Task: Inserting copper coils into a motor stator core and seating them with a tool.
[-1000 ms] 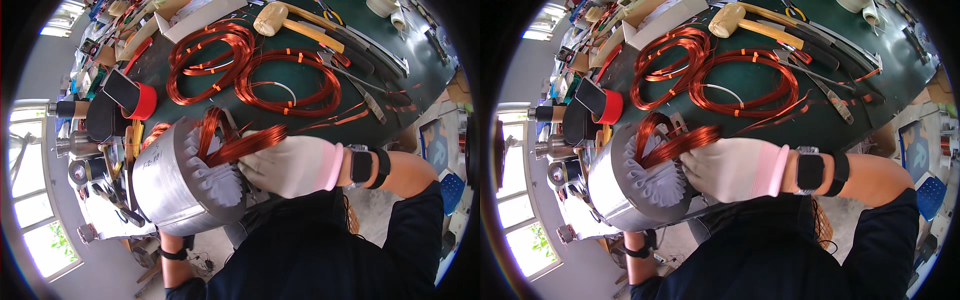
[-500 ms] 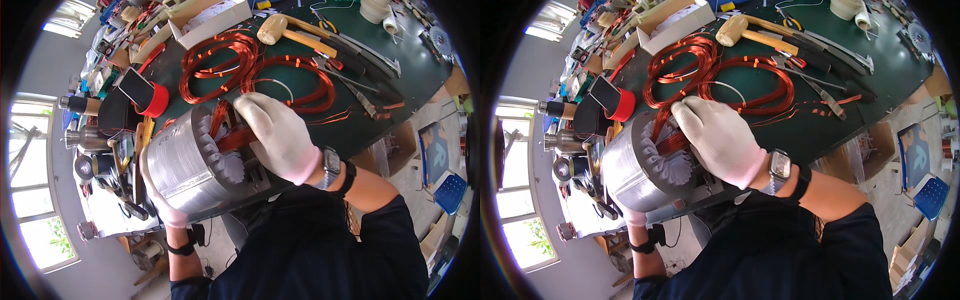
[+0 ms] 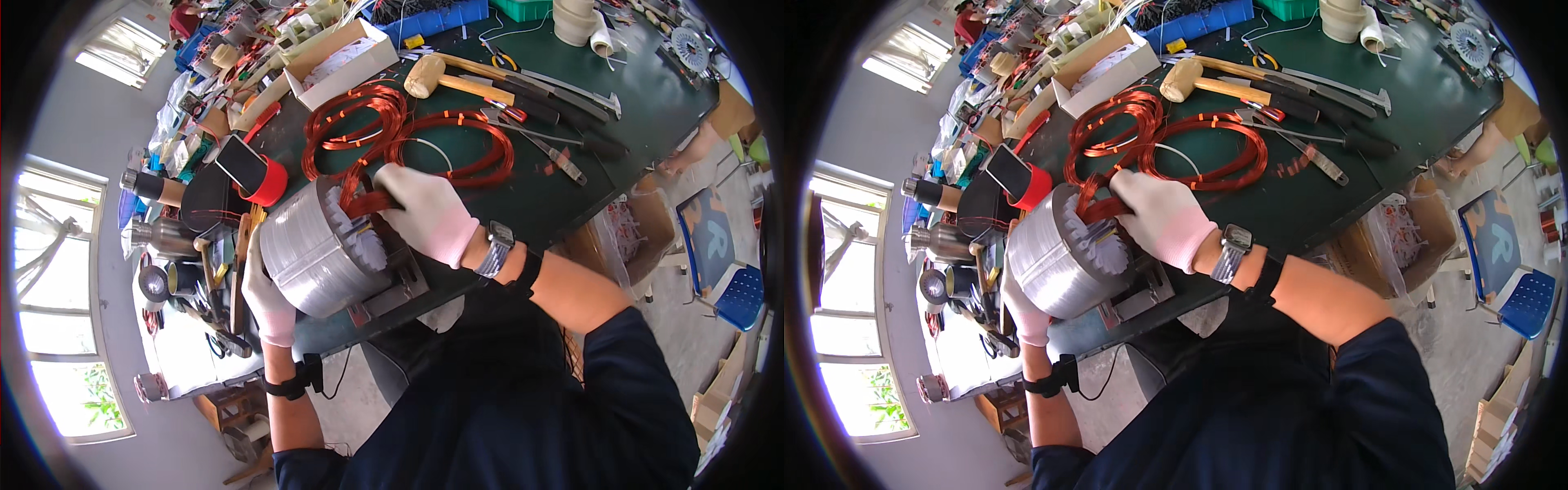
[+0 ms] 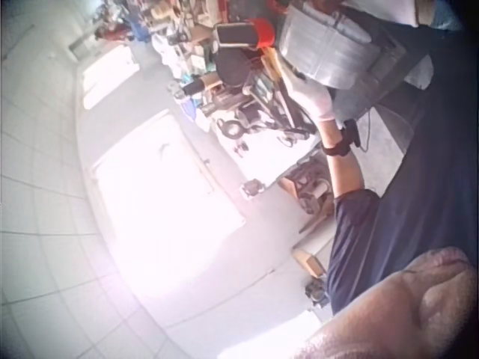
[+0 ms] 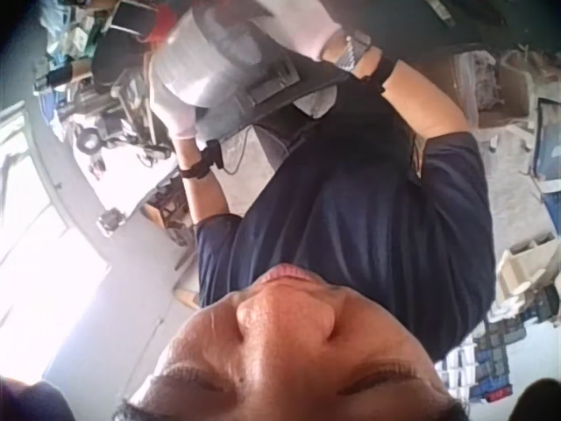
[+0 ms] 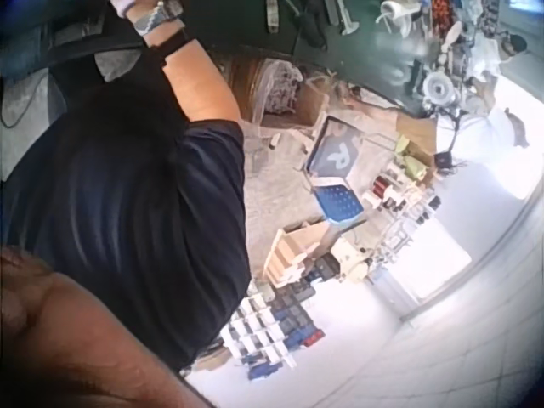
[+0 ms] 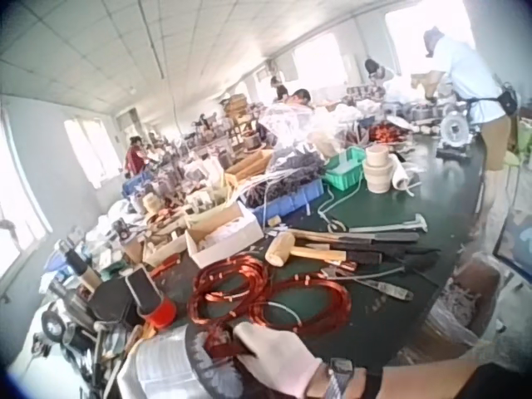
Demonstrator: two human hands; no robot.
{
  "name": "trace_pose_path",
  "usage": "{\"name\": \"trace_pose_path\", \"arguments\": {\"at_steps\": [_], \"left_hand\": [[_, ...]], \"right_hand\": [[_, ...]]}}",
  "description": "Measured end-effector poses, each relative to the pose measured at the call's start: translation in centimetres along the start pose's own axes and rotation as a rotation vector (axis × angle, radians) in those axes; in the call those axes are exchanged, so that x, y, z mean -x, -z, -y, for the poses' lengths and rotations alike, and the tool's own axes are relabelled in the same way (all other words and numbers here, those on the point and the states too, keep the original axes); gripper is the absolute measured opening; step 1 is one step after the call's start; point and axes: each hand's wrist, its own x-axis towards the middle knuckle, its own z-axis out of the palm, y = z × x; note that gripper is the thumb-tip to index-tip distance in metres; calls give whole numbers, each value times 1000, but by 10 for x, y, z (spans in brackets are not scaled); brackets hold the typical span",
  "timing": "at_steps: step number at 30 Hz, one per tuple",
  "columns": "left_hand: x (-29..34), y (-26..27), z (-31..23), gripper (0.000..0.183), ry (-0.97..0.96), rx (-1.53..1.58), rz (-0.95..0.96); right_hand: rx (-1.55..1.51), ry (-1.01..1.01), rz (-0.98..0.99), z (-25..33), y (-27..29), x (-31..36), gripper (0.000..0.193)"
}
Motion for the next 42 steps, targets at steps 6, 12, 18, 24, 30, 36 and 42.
{"name": "trace_pose_path", "arguments": {"at_steps": [6,12,18,24,30,36,42], "left_hand": [[-1,-10,-28,54,-26,-272,36],[1,-14,-15,48,104,214,23],[5,-17,-15,51,206,518,-18],[0,-20,-2,59,13,174,-9],[4,-6,-21,69,92,128,110],[-3,-18,-2,83,-51,374,-24],[-21,-19,8,84,249,591,34]], "right_hand": [[-561,-337,-320,16,-27,20,30],[-338,-126,-343,12,-40,6,27],[-885,-453,4,15,-20,-6,17],[-832,-430,2,9,-22,-9,17],[-600,-335,13,8,-11,-4,30],[-675,-361,-111,4,-17,-33,41],[-810,-307,56,-4,-32,-56,42]]}}
